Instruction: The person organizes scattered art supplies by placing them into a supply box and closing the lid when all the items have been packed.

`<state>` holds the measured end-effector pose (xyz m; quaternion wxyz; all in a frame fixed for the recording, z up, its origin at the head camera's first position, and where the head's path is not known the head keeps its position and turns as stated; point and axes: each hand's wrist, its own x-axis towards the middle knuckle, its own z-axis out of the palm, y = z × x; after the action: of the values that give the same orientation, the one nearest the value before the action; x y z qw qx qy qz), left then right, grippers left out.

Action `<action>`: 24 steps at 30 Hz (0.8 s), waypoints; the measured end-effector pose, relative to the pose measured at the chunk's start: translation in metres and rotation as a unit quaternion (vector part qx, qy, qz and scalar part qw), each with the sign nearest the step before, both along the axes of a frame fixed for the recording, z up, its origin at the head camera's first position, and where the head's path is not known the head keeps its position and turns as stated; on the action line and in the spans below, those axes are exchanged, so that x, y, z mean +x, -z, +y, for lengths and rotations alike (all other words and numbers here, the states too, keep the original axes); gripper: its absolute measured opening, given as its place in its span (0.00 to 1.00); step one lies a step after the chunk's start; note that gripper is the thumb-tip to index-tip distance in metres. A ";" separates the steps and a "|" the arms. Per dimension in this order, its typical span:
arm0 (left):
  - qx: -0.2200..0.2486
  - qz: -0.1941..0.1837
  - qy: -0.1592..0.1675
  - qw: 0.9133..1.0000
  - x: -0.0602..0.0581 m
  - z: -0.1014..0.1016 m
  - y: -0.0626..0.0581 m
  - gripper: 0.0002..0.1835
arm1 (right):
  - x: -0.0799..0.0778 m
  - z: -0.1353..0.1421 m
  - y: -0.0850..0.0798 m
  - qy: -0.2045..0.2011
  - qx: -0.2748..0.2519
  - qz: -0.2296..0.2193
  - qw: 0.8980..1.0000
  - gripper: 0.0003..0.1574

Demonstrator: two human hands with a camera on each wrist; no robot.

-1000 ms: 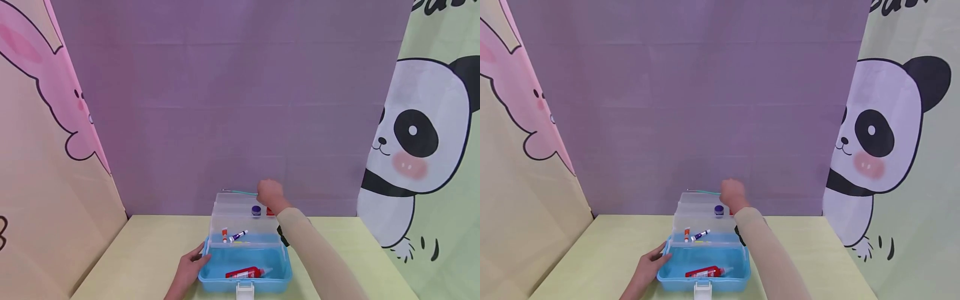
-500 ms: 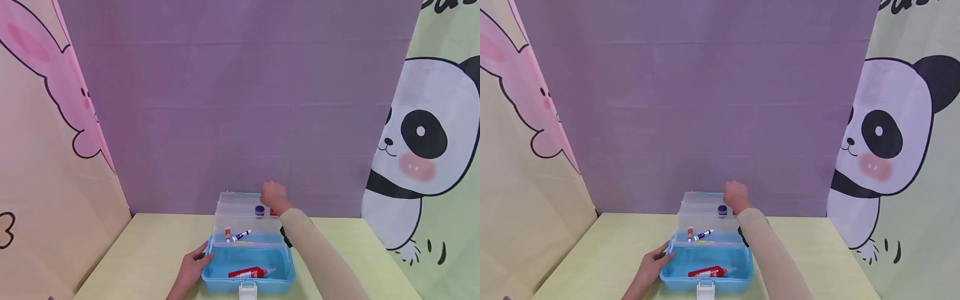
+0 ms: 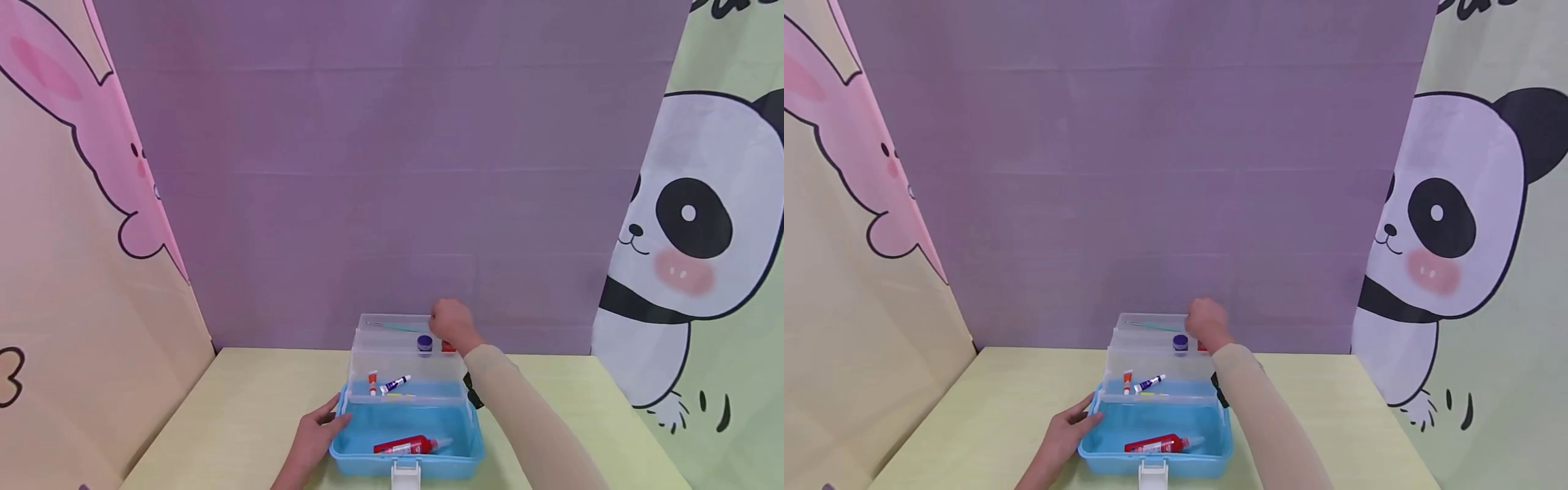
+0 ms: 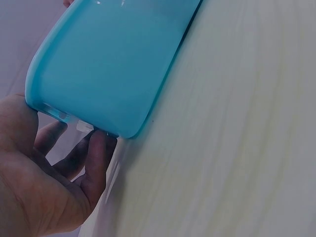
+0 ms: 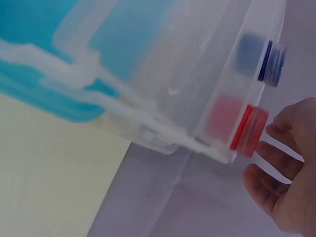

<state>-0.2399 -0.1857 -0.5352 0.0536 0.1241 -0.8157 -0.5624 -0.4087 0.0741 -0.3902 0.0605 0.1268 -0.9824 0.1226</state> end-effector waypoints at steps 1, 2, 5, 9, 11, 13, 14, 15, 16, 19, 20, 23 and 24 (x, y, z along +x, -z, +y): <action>-0.002 0.001 0.001 1.000 0.000 0.000 0.000 0.38 | 0.001 0.004 0.000 0.004 -0.015 0.000 1.000 0.22; -0.002 0.002 0.003 1.000 0.000 -0.001 -0.001 0.38 | 0.000 0.009 0.002 0.008 -0.032 -0.001 0.999 0.22; -0.008 0.005 0.007 1.000 -0.001 -0.001 -0.001 0.37 | 0.001 0.026 0.006 0.024 -0.099 -0.013 0.995 0.20; -0.017 0.001 0.008 1.000 0.000 -0.001 -0.004 0.37 | -0.001 0.045 0.018 0.047 -0.211 -0.018 0.976 0.16; -0.020 -0.002 0.009 1.000 0.001 -0.002 -0.005 0.37 | -0.001 0.053 0.025 0.055 -0.254 -0.021 0.965 0.15; -0.018 -0.002 0.008 1.000 0.001 -0.002 -0.006 0.38 | -0.001 0.060 0.033 0.059 -0.283 -0.026 0.957 0.16; -0.016 -0.003 0.009 1.000 0.001 -0.002 -0.007 0.38 | 0.000 0.064 0.037 0.061 -0.296 -0.032 0.953 0.18; -0.016 -0.003 0.011 1.000 0.002 -0.002 -0.007 0.39 | 0.000 0.067 0.042 0.064 -0.306 -0.037 0.949 0.18; -0.014 -0.004 0.013 1.000 0.002 -0.002 -0.007 0.40 | 0.000 0.069 0.046 0.066 -0.316 -0.041 0.945 0.18; 0.006 0.001 0.016 1.000 0.002 -0.006 -0.005 0.39 | 0.000 0.074 0.060 0.071 -0.348 -0.063 0.933 0.16; 0.014 0.003 0.019 1.000 0.002 -0.008 -0.004 0.39 | 0.000 0.075 0.065 0.076 -0.355 -0.072 0.929 0.15; 0.048 0.011 0.028 0.998 -0.001 -0.015 -0.003 0.40 | -0.001 0.076 0.078 0.091 -0.384 -0.105 0.913 0.18; 0.058 0.014 0.033 0.998 -0.003 -0.017 -0.003 0.41 | -0.001 0.077 0.081 0.095 -0.394 -0.116 0.907 0.21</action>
<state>-0.2429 -0.2024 -0.5318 0.0394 0.0922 -0.7844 -0.6121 -0.4098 0.1508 -0.4716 0.0030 -0.0160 -0.8616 0.5074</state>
